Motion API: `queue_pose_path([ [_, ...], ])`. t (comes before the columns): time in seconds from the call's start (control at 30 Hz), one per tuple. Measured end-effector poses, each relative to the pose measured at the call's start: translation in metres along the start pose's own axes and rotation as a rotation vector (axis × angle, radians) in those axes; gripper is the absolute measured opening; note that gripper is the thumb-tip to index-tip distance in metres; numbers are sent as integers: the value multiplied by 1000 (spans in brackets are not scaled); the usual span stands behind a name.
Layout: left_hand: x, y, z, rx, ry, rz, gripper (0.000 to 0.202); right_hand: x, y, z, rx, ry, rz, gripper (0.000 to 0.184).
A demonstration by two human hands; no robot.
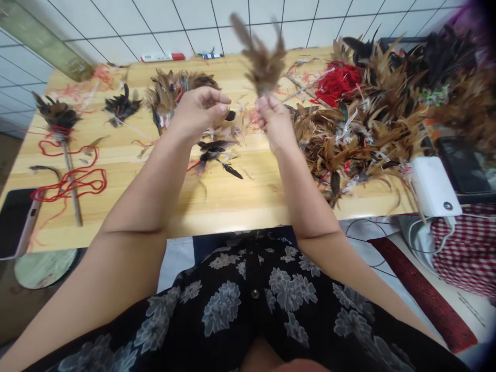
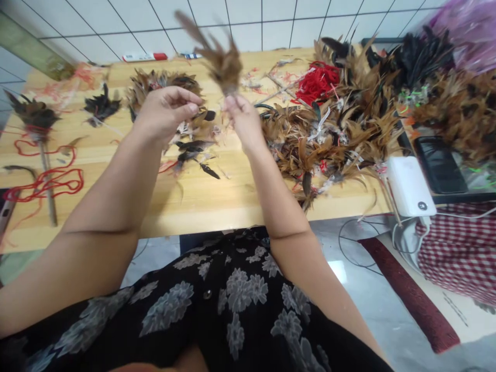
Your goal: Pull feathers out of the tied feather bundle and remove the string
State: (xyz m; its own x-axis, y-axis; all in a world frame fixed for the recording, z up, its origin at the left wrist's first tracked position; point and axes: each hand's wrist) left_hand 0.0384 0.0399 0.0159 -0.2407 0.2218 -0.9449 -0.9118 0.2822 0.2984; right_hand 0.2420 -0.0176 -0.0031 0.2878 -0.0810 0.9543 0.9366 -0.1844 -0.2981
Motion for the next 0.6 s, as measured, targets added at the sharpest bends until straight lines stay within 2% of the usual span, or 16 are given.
queue_pose_path([
  [0.1, -7, -10, 7, 54, 24, 253, 20, 22, 19, 3, -167, -18, 92, 38],
  [0.17, -5, -21, 9, 86, 4, 371, 22, 25, 28, 5, -202, -15, 117, 40],
  [0.33, 5, -45, 6, 128, -14, 476, 26, -4, 37, 21, -97, 77, -29, 53],
  [0.43, 9, -59, 1, 143, 0, 465, 25, -21, 33, 26, -104, 92, -69, 56],
  [0.53, 12, -70, 1, 154, -4, 478, 25, -26, 30, 26, -118, 104, -112, 55],
  [0.6, 13, -73, 3, 150, -17, 546, 25, -24, 31, 25, -62, 105, -133, 58],
])
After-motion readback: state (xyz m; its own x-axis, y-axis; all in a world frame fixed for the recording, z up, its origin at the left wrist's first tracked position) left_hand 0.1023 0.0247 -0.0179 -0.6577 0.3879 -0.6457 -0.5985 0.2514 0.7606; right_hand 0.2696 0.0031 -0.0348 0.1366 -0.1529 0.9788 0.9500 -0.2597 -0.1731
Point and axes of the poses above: each hand's wrist, its own z-axis towards the middle knuckle, its own y-axis out of the back of the hand, x = y × z, and after that the axes turned 8 degrees about z, right-handed
